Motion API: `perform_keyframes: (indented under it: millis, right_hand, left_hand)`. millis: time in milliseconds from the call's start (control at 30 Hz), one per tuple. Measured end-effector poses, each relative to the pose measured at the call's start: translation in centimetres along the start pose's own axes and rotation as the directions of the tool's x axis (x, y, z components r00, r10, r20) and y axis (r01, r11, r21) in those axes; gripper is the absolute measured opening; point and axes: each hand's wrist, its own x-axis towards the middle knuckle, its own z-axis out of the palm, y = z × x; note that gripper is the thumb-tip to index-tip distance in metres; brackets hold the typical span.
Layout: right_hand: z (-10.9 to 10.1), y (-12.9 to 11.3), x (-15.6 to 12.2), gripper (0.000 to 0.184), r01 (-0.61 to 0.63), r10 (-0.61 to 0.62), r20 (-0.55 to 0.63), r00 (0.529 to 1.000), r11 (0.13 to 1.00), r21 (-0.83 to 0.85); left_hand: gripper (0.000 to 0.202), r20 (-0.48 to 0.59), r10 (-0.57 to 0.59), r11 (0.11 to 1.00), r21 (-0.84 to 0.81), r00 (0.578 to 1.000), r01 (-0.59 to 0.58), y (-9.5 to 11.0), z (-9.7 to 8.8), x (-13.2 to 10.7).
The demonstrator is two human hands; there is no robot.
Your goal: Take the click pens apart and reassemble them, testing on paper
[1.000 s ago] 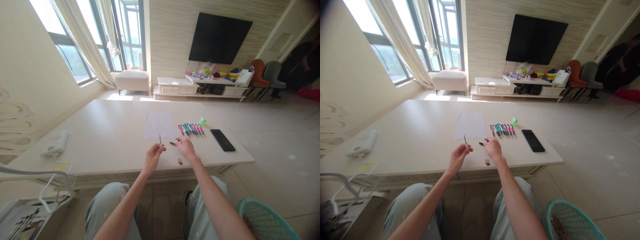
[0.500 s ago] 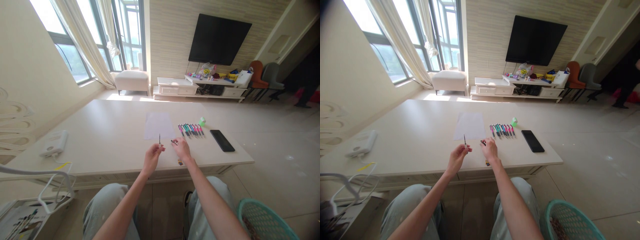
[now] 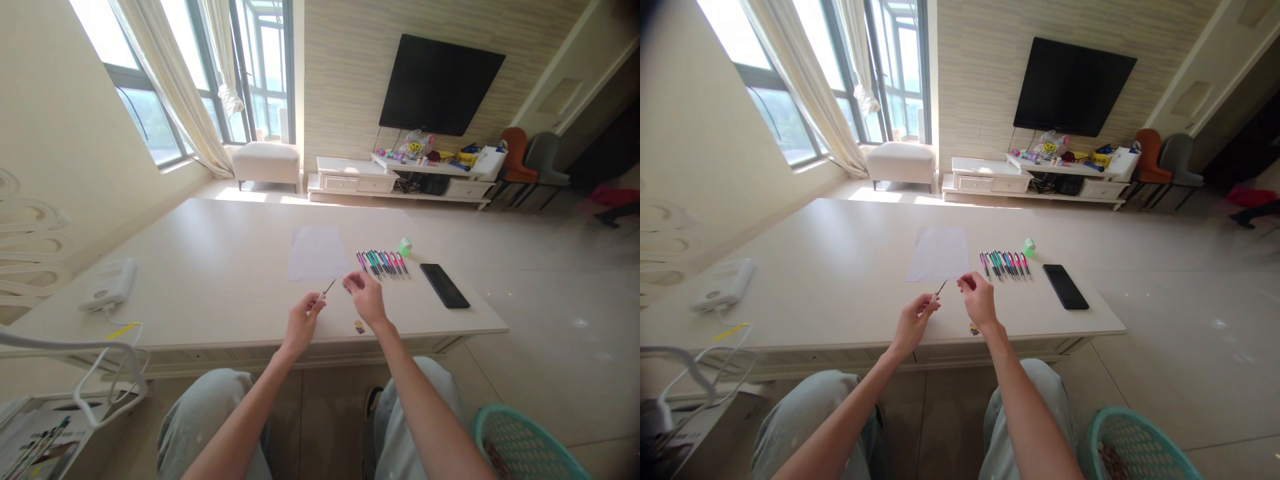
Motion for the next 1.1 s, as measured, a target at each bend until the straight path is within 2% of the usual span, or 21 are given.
perform_keyframes:
  millis: [167, 400, 567, 867, 1100]
  right_hand:
    - [-1.8, -1.9, -1.2, 0.016, 0.111, -0.108, -0.133, 0.985, 0.994, 0.010]
    - [-2.3, -2.5, -1.4, 0.012, 0.294, -0.308, -0.147, 0.940, 0.949, -0.111]
    - [-2.2, -2.7, -1.4, 0.011, 0.308, -0.322, -0.161, 0.933, 0.946, -0.102]
    - [-1.8, -2.5, -1.5, 0.012, 0.322, -0.330, -0.105, 0.938, 0.943, -0.088]
    - [-1.2, -2.2, -1.7, 0.012, 0.300, -0.299, 0.025, 0.954, 0.953, -0.047]
  left_hand:
    - [0.023, 0.004, 0.000, 0.995, 0.099, 1.000, -0.001, -0.1, 0.2, -0.1]
    - [0.023, 0.015, 0.013, 0.977, 0.211, 1.000, -0.016, -0.4, 0.3, -0.2]
    - [0.022, 0.032, 0.025, 0.972, 0.231, 0.999, -0.032, -0.4, 0.4, -0.3]
    - [0.020, 0.028, 0.034, 0.971, 0.236, 0.999, -0.040, -0.1, 0.4, -0.3]
    - [0.020, 0.041, 0.031, 0.968, 0.247, 0.999, -0.041, -0.2, 0.5, -0.3]
